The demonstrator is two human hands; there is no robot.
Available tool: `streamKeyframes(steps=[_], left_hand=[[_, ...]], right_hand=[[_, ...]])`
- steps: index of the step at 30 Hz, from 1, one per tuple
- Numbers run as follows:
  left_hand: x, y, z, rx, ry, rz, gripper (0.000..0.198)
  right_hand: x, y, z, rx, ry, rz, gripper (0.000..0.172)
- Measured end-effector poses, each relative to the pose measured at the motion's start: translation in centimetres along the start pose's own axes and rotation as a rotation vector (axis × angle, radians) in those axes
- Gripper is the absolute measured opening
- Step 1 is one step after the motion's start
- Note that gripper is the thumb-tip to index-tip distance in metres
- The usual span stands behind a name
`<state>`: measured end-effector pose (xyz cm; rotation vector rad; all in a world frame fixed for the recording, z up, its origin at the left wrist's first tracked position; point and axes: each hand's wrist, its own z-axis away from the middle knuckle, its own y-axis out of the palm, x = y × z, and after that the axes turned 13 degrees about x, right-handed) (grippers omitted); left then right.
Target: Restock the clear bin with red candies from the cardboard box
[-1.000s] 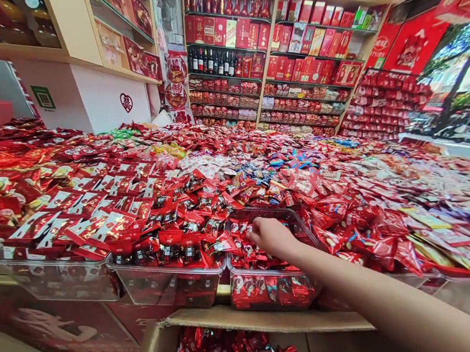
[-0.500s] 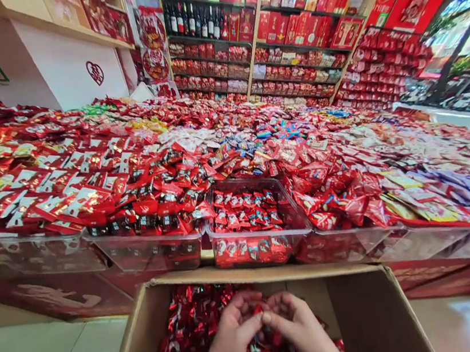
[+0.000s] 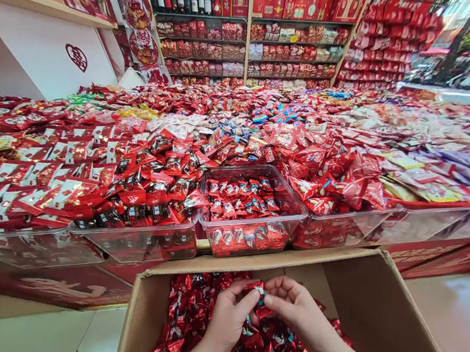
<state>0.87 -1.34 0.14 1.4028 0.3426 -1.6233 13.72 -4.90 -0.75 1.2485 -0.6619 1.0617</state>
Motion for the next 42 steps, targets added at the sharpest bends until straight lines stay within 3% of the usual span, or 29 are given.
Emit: streamKeyframes(steps=[3,8,12,15,18,21,23,25,27,31,37,42], left_hand=[[-0.3,-0.2,0.1,-0.028,-0.004,0.054,0.022],[-0.4,-0.5,-0.1,0.007,0.039,-0.013,0.015],[0.0,-0.9,-0.2,0.015,0.064,0.010,0.015],[0.1,-1.1,0.0,0.107,0.065,0.072,0.012],[0.1,-1.1,0.3,0.186,0.089,0.088,0.008],[0.2,-1.0,0.5,0.177,0.099,0.095,0.010],[0.4,-0.9,0.5,0.169,0.093,0.096,0.011],[0.4,-0.8,0.6,0.170,0.088,0.091,0.011],[0.3,-0.7,0.7,0.167,0.084,0.072,0.011],[0.2,-0.7,0.7,0.158,0.085,0.056,0.013],[0.7,-0.8,0.7,0.156,0.081,0.085,0.014],[0.5,-0.6,0.8,0.169,0.070,0.087,0.014]], right_hand=[[-0.2,0.3,0.2,0.029,-0.014,0.054,0.028],[-0.4,0.2,0.4,0.020,-0.071,0.230,0.018],[-0.4,0.1,0.3,-0.023,-0.072,0.131,0.027],[0.4,0.4,0.9,-0.068,-0.066,0.165,0.027],[3.8,1.2,2.3,-0.165,-0.234,0.459,0.016],[10.1,2.2,2.7,-0.157,-0.485,0.932,0.015],[14.6,2.9,1.3,-0.111,-0.554,1.245,0.018],[18.1,3.5,-1.6,-0.034,-0.520,1.455,0.017],[19.9,3.8,-5.3,0.056,-0.339,1.620,0.018],[19.5,4.4,-11.0,0.266,0.101,1.842,0.021],[16.9,4.8,-12.3,0.479,0.377,1.913,0.025],[16.5,4.5,-12.3,0.489,0.401,1.963,0.023]])
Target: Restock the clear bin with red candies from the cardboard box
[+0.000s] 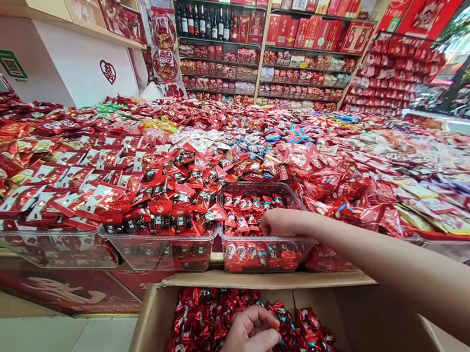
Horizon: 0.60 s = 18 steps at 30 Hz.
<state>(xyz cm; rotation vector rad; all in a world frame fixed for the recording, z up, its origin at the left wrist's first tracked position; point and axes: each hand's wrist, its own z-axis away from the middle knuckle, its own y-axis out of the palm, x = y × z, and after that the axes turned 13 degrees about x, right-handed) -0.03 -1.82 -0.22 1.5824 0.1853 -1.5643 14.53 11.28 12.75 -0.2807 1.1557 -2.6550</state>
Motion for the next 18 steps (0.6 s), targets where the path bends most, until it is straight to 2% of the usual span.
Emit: streamKeyframes(steps=[5,10,14,18], left_hand=[[-0.2,0.2,0.1,-0.007,-0.024,-0.007,0.013],[0.3,0.1,-0.1,0.010,-0.006,-0.010,0.013],[0.5,-0.1,-0.1,0.014,-0.011,-0.012,0.012],[0.6,-0.1,0.0,0.015,-0.007,-0.024,0.011]], right_hand=[[0.3,-0.5,1.1,-0.020,0.035,0.064,0.021],[0.8,-1.3,2.2,0.016,0.053,0.124,0.026],[0.5,-1.4,2.1,0.032,0.046,0.154,0.023],[0.0,-1.2,1.3,-0.007,-0.014,0.133,0.023]])
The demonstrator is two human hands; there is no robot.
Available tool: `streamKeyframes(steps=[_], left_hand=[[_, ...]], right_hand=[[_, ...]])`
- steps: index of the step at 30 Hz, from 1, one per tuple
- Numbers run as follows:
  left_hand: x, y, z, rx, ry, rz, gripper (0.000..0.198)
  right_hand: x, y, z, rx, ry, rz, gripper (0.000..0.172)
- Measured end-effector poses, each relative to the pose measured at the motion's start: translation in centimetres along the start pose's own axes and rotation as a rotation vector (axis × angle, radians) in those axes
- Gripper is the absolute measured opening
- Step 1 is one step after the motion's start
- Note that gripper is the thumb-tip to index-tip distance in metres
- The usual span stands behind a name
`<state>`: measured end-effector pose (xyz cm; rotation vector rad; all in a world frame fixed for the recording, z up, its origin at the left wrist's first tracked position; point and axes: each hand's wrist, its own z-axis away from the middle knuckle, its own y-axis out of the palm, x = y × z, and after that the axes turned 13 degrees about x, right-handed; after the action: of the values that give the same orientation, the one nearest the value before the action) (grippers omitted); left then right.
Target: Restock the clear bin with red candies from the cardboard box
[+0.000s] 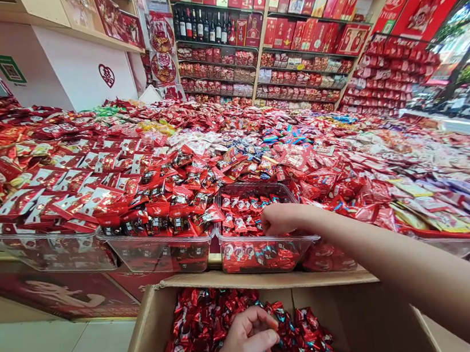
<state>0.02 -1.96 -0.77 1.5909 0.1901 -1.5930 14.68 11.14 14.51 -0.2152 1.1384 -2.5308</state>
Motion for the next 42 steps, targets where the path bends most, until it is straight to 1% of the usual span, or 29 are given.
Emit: streamKeyframes(steps=[5,8,12,14,15,17,18,20,21,22,23,24,25,26,28,30,31,32,34,37,40,42], left_hand=[[0.3,-0.1,-0.1,-0.005,-0.004,0.016,0.013],[0.3,-0.2,-0.1,-0.002,-0.007,0.012,0.013],[0.2,-0.2,-0.1,0.008,0.000,-0.003,0.012],[0.1,-0.2,-0.2,0.015,0.000,0.030,0.010],[0.1,-0.1,-0.2,0.018,0.004,0.069,0.013],[-0.2,-0.2,-0.3,0.005,0.030,0.181,0.022],[-0.3,-0.2,-0.3,-0.013,0.048,0.242,0.026],[-0.8,-0.3,-0.4,-0.072,0.079,0.336,0.029],[-1.0,-0.4,-0.4,-0.102,0.088,0.366,0.031],[-1.3,-0.4,-0.4,-0.128,0.096,0.385,0.031],[-1.5,-0.5,-0.5,-0.147,0.105,0.395,0.032],[-1.7,-0.5,-0.5,-0.157,0.116,0.396,0.031],[-1.8,-0.4,-0.5,-0.164,0.125,0.389,0.030],[-1.8,-0.3,-0.5,-0.174,0.133,0.373,0.029],[-1.8,-0.1,-0.5,-0.195,0.137,0.320,0.027],[-1.6,0.2,-0.5,-0.208,0.138,0.248,0.024],[-1.5,0.3,-0.5,-0.210,0.135,0.213,0.022],[-1.4,0.4,-0.5,-0.211,0.128,0.183,0.021],[-1.4,0.5,-0.5,-0.239,0.097,0.127,0.020],[-1.4,0.5,-0.6,-0.293,0.037,0.022,0.024],[-1.2,0.5,-0.7,-0.258,-0.071,-0.060,0.020],[-1.0,0.4,-0.8,-0.234,-0.097,-0.088,0.019]], right_hand=[[-0.2,0.3,-1.0,-0.011,-0.027,-0.007,0.021],[-0.4,0.7,-1.4,0.005,-0.019,0.013,0.019],[-1.0,1.2,-2.0,0.040,-0.048,0.000,0.019],[-1.2,1.0,-2.1,0.034,-0.057,-0.021,0.018],[-1.3,0.7,-1.9,0.018,-0.053,-0.031,0.017],[-1.2,-0.1,-0.5,-0.047,-0.021,-0.040,0.016],[-1.0,-0.4,0.6,-0.115,-0.004,-0.049,0.018],[-0.4,-0.3,3.7,-0.324,-0.024,-0.132,0.021],[0.0,0.4,5.3,-0.421,-0.069,-0.217,0.022],[0.5,1.5,6.8,-0.482,-0.136,-0.331,0.023],[1.0,3.1,8.0,-0.476,-0.210,-0.464,0.024],[1.6,5.0,8.8,-0.413,-0.269,-0.602,0.024],[2.3,7.3,9.0,-0.305,-0.307,-0.730,0.026],[3.1,9.7,8.8,-0.207,-0.305,-0.847,0.028],[4.9,14.3,6.9,-0.158,-0.249,-1.054,0.033],[6.6,17.9,4.4,-0.098,-0.249,-1.339,0.035],[7.3,19.1,3.3,-0.095,-0.256,-1.469,0.034],[7.8,19.9,2.3,-0.108,-0.265,-1.574,0.034],[8.4,20.7,1.3,-0.202,-0.281,-1.661,0.033],[8.2,21.0,1.1,-0.323,-0.293,-1.648,0.029],[7.6,21.3,1.4,-0.391,-0.294,-1.622,0.027],[7.4,21.6,1.4,-0.426,-0.306,-1.574,0.025]])
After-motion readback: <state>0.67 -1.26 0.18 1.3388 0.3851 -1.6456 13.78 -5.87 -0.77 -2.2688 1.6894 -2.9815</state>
